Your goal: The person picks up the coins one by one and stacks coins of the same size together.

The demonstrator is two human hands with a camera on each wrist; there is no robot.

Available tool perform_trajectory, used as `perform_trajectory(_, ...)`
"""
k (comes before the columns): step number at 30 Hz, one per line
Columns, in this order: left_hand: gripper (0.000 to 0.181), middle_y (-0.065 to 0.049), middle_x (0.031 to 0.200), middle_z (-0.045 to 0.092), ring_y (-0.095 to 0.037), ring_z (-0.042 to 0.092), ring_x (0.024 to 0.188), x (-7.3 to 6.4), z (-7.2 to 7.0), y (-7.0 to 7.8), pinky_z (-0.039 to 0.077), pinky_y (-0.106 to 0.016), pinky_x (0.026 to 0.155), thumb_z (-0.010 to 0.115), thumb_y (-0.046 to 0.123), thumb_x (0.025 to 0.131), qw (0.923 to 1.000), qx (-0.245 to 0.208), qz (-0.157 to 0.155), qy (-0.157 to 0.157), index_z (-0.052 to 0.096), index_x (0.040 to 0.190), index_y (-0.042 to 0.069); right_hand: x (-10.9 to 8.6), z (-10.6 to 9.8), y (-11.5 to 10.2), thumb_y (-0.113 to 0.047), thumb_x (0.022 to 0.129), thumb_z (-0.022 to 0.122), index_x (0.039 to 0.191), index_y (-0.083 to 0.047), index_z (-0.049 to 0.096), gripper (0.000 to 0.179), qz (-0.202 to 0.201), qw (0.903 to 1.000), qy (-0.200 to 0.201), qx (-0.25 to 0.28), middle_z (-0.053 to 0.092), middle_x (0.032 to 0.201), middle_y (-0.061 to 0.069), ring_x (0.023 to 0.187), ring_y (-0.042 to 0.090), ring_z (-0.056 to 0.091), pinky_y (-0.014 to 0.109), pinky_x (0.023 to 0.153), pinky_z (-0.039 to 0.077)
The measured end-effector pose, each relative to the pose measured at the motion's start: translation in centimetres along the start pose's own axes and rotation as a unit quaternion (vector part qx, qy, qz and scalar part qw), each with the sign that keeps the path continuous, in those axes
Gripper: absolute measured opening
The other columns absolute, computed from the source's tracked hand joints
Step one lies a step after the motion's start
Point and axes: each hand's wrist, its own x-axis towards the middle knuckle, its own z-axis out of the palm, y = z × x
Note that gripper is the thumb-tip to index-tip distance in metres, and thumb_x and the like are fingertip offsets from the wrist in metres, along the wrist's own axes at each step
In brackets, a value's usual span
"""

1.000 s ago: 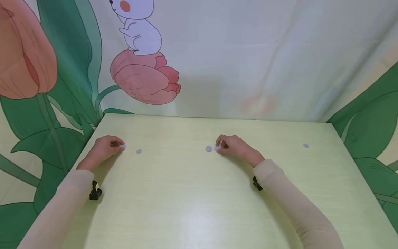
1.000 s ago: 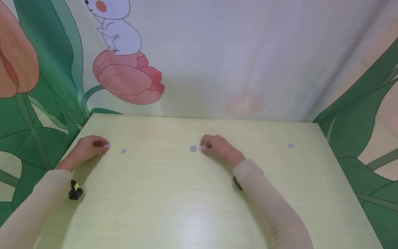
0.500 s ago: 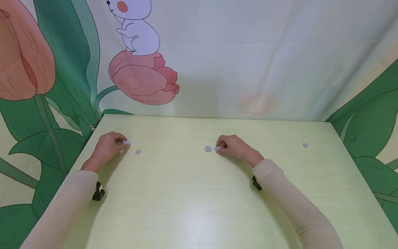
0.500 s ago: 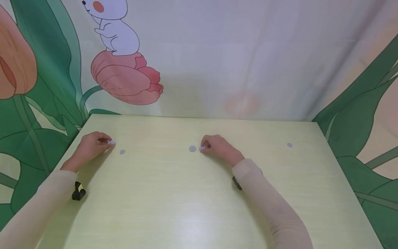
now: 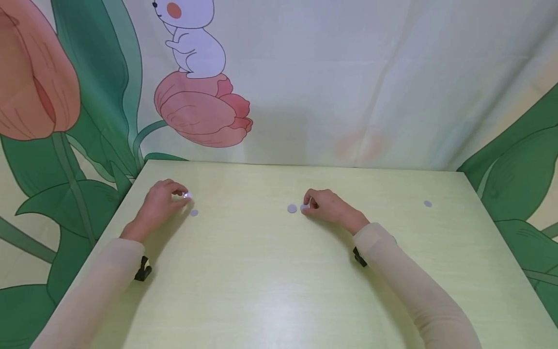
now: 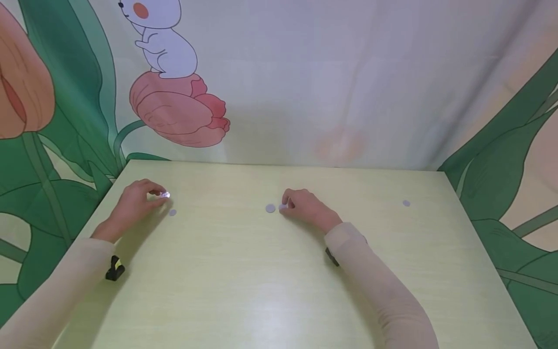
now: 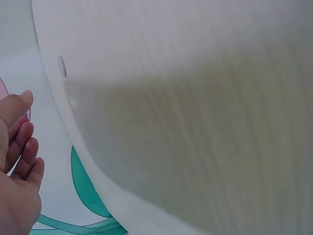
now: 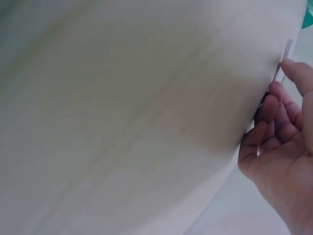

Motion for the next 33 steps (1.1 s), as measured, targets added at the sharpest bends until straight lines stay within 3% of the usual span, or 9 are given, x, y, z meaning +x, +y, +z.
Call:
perform_trajectory(9,0.026,-0.019,0.111,0.062,-0.037,0.052,0.108,0.0,-0.1,1.3,0.046,-0.053,0.093,0.072,0.017,0.095,0.9997,-0.001,0.021,0.010,0.070,0.113,-0.002,-0.2,-0.5,-0.1,-0.016,0.096,0.071,0.116,-0.010,0.064,0.022,-0.016,0.9997,-0.019,-0.007,0.063,0.080,-0.002,0.074,0.013,0.055,0.028,0.074,0.047)
perform_trajectory(21,0.023,-0.017,0.103,0.065,-0.036,0.055,0.102,0.5,0.4,2.8,0.046,-0.050,0.089,0.077,0.013,0.091,0.9972,0.006,0.068,0.030,0.073,0.107,-0.002,-0.1,-0.6,0.0,-0.016,0.096,0.070,0.112,-0.013,0.067,0.016,-0.026,0.9995,-0.018,-0.009,0.061,0.078,-0.003,0.071,0.011,0.052,0.026,0.071,0.045)
perform_trajectory(33,0.022,-0.015,0.103,0.065,-0.036,0.055,0.104,0.8,0.7,3.8,0.047,-0.050,0.090,0.078,0.014,0.090,0.9968,0.001,0.073,0.032,0.073,0.106,0.000,0.0,-0.4,0.0,-0.016,0.096,0.070,0.110,-0.012,0.066,0.015,-0.022,0.9995,-0.015,-0.016,0.060,0.076,-0.003,0.069,0.010,0.050,0.027,0.073,0.044)
